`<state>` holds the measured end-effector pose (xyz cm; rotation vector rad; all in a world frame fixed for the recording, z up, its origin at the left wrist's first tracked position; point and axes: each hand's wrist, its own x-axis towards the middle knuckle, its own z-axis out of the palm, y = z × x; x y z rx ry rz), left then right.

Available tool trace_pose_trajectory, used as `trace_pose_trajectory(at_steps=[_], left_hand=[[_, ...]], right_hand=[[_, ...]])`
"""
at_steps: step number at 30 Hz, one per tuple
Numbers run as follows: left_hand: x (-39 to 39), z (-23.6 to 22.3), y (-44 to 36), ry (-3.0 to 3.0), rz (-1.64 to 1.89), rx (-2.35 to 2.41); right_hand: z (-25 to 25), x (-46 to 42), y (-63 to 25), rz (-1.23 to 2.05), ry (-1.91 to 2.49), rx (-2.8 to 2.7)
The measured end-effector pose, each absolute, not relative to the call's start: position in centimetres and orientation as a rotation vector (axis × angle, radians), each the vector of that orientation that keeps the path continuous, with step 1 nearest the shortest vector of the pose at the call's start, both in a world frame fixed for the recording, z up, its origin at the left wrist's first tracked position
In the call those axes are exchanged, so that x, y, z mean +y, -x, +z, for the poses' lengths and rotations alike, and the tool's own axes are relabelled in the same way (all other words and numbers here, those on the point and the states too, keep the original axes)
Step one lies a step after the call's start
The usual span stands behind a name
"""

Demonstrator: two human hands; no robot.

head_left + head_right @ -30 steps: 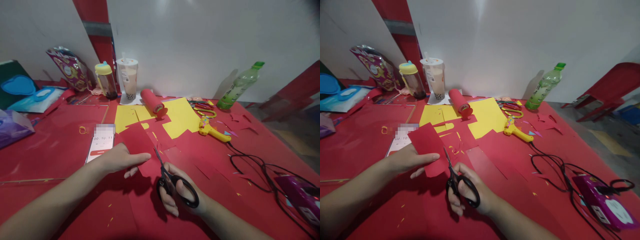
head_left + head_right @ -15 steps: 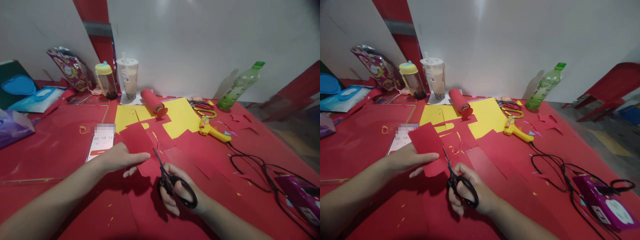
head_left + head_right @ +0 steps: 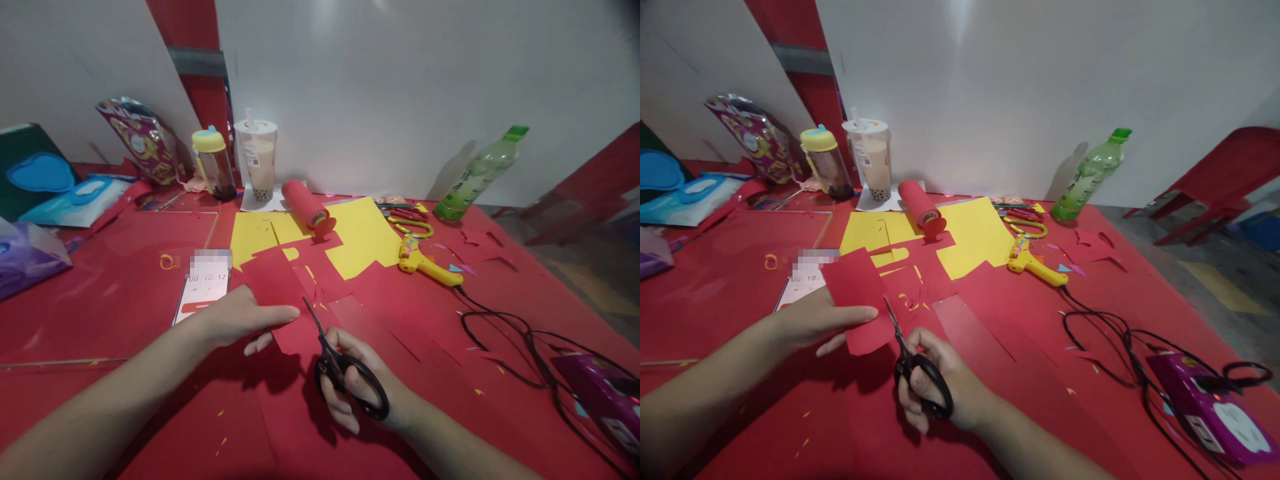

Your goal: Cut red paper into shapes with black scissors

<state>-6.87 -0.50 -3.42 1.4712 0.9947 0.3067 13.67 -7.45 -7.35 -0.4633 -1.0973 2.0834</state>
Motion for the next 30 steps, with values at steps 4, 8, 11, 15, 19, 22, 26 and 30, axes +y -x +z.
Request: trace_pose_trajectory(at_steps=[4, 8, 11, 15, 19, 22, 26, 30], left_hand=[[-0.5, -3.0, 6.4, -1.362, 0.301, 0.925], [-0.5, -2.7, 6.1, -1.359, 0.315, 0.907], [-0.5, -2.5, 6.0, -1.382, 0.309, 0.925], [-0.7, -2.0, 5.8, -1.418, 0.286, 0.956], [-0.8, -1.5, 5.5, -1.441, 0.27, 0.928], [-0.9, -1.4, 5.4, -1.423, 0.262, 0.938], [-1.0, -1.4, 5.2, -1.428, 0.242, 0.979], [-1.2, -1.3, 5.0, -1.412, 0.259, 1.003]], right_hand=[[-7.4, -7.4, -13.6, 2.079, 0.463, -1.104], [-7.3, -7.4, -13.4, 2.086, 0.441, -1.091], [-7.2, -7.4, -13.3, 2.093, 0.415, -1.073], [-7.5, -7.5, -13.3, 2.1, 0.376, -1.075], [-7.7, -7.6, -13.3, 2.104, 0.387, -1.08], [-7.7, -7.5, -13.4, 2.102, 0.423, -1.104], [-7.6, -7.5, -13.4, 2.092, 0.446, -1.124], [-7.7, -7.6, -13.3, 2.082, 0.447, -1.109]])
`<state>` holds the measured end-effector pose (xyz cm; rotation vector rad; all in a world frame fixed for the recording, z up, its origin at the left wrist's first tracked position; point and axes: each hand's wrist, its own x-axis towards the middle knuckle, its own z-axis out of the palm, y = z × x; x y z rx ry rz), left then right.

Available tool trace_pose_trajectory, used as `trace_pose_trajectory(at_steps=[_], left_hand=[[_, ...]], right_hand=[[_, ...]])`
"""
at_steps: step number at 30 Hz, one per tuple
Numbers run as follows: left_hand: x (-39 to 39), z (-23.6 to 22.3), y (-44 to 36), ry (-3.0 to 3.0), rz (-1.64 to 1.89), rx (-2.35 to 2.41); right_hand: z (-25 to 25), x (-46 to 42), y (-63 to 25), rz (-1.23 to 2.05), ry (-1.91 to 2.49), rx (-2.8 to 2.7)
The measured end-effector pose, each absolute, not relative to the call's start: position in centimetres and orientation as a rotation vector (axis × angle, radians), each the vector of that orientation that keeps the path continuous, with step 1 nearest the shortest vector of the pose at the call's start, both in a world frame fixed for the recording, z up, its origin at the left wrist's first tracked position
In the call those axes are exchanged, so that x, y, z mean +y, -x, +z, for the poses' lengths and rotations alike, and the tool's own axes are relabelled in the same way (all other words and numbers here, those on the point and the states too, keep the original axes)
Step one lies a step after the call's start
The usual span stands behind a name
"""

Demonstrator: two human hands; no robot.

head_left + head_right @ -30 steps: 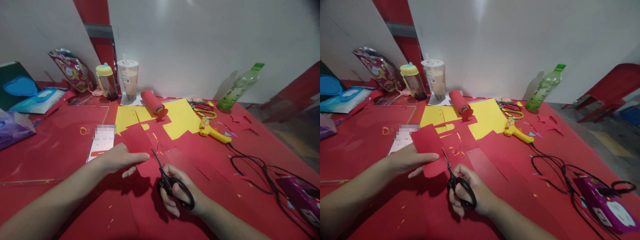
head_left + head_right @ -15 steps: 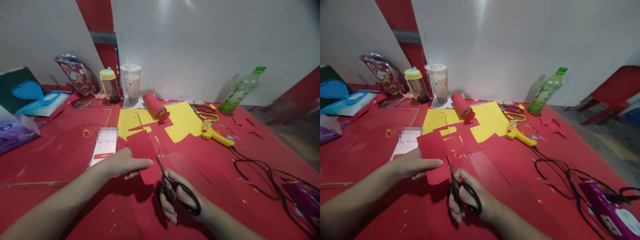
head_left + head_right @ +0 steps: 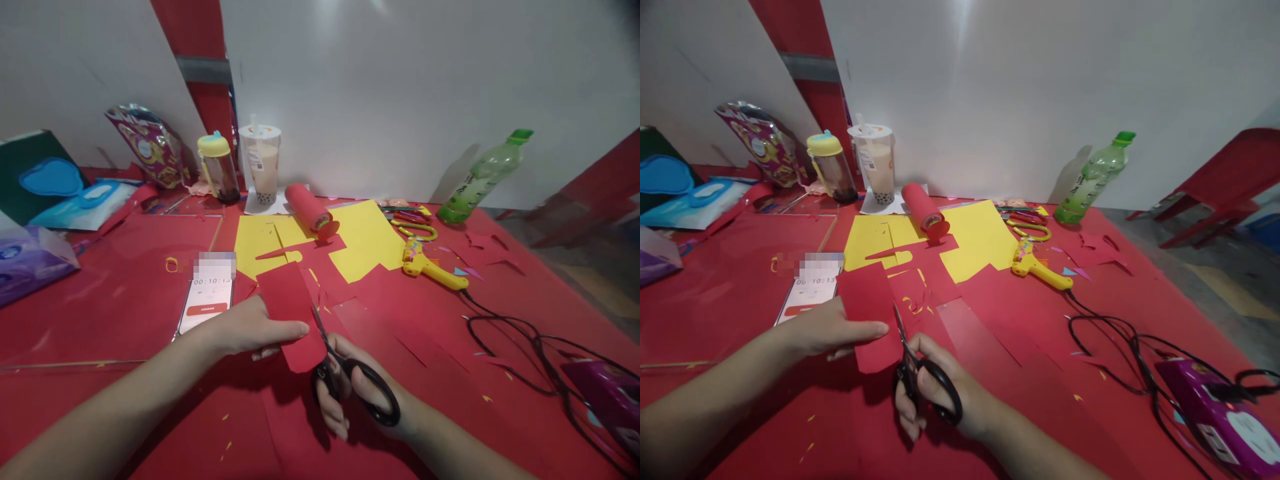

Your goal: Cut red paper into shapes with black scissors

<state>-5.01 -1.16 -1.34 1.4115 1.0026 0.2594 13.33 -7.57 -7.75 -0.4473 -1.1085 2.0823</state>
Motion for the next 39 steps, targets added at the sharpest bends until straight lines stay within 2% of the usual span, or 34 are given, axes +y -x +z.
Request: trace_pose_trajectory(at_steps=[17, 39], left_hand=[[-1.5, -1.84, 4.81, -1.462, 0.27, 1.129], [-1.1, -1.87, 5.34, -1.377, 0.202, 1.052]], right_hand=[[-7.97, -7.74, -13.33, 2.067, 0.451, -1.062], [-7.81, -8.0, -13.2, 2.04, 0.563, -1.058]])
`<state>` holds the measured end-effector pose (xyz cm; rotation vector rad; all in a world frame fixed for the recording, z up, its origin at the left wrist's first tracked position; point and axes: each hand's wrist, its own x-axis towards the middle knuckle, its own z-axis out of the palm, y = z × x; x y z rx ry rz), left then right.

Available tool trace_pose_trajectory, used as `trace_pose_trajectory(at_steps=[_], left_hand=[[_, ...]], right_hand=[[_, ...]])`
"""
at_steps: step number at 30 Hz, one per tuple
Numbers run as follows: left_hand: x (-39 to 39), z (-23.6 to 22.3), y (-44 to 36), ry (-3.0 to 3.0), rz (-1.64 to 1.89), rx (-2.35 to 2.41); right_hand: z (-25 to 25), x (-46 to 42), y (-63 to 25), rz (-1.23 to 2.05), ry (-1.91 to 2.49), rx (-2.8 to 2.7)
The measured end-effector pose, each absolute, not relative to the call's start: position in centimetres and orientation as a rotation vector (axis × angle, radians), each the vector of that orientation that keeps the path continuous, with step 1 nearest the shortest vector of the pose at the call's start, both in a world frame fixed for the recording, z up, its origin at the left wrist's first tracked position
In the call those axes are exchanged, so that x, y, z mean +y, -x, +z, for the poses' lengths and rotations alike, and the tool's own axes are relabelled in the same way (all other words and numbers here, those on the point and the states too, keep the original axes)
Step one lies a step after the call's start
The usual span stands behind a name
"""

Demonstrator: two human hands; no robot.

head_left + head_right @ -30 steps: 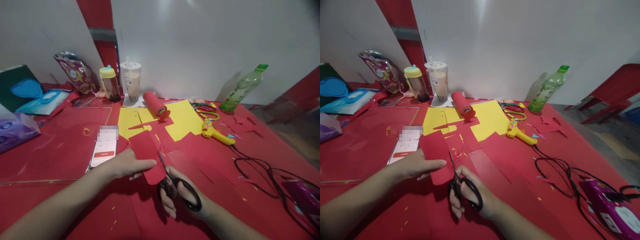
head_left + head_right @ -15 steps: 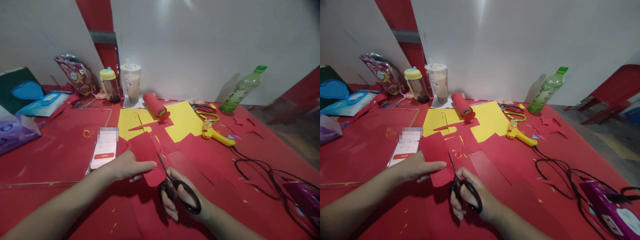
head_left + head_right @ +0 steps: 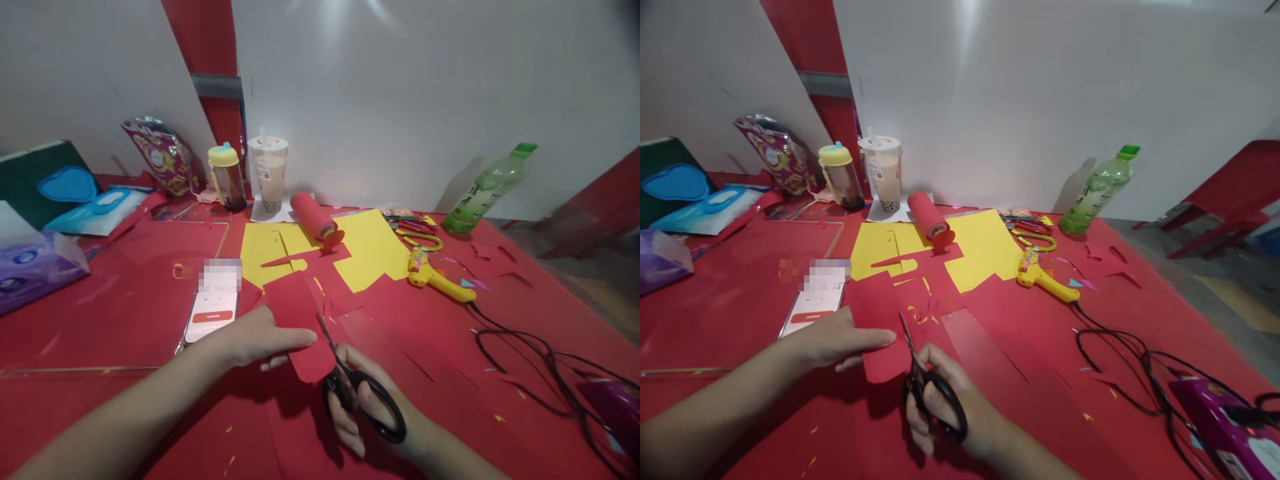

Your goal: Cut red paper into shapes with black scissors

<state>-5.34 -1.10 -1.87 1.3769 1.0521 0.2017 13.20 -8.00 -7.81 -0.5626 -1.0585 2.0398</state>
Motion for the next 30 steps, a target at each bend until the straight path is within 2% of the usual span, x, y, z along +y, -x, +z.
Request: trace_pose_trajectory(at_steps=[9, 30], left_hand=[[-0.63, -2.58, 5.61, -1.282, 0.295, 0.753], [-0.84, -2.73, 5.18, -1.278, 0.296, 0.718]], right_hand=[[-7.95, -7.98, -13.14, 2.034, 0.572, -1.049], [-7.87, -7.77, -13.19, 2.087, 0.402, -1.056]])
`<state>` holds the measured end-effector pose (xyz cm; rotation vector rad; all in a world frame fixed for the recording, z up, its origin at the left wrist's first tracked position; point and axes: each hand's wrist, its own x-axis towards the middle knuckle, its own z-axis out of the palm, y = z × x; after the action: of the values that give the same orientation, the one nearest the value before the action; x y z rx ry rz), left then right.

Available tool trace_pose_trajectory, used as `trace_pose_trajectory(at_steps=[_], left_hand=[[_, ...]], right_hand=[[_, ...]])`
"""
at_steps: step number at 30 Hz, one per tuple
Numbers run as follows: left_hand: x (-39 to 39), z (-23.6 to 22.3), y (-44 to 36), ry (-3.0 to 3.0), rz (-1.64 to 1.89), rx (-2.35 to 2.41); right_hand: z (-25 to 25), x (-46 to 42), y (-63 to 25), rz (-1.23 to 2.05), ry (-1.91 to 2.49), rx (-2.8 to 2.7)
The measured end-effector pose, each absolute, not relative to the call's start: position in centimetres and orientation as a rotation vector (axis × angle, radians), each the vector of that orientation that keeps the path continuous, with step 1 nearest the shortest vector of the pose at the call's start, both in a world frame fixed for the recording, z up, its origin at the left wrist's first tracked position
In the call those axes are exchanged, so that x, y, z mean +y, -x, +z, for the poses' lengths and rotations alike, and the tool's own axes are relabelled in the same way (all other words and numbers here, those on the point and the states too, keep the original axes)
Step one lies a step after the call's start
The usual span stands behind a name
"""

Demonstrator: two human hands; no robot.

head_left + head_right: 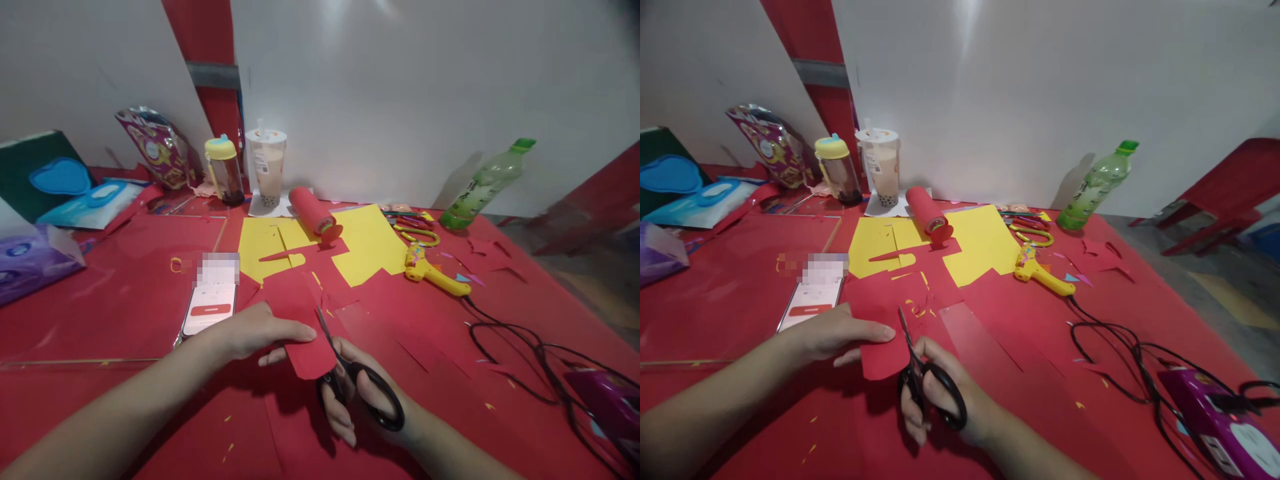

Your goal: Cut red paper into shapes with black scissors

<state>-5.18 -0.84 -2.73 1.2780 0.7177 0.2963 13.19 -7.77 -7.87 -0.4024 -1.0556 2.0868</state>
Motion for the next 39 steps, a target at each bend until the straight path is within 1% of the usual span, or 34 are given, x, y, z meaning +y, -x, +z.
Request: trace_pose_trajectory(at_steps=[6, 16, 39], left_hand=[[-1.24, -2.64, 4.82, -1.267, 0.351, 0.759], [-1.38, -2.52, 4.81, -1.335, 0.333, 0.841], [-1.11, -2.77, 4.8, -1.213, 0.373, 0.785]], right_hand=[[-7.86, -7.82, -13.18, 2.071, 0.408, -1.053], [-7.66, -7.86, -13.23, 2.07, 0.422, -1.058], [-7.39, -7.93, -13.1, 2.044, 0.463, -1.059]])
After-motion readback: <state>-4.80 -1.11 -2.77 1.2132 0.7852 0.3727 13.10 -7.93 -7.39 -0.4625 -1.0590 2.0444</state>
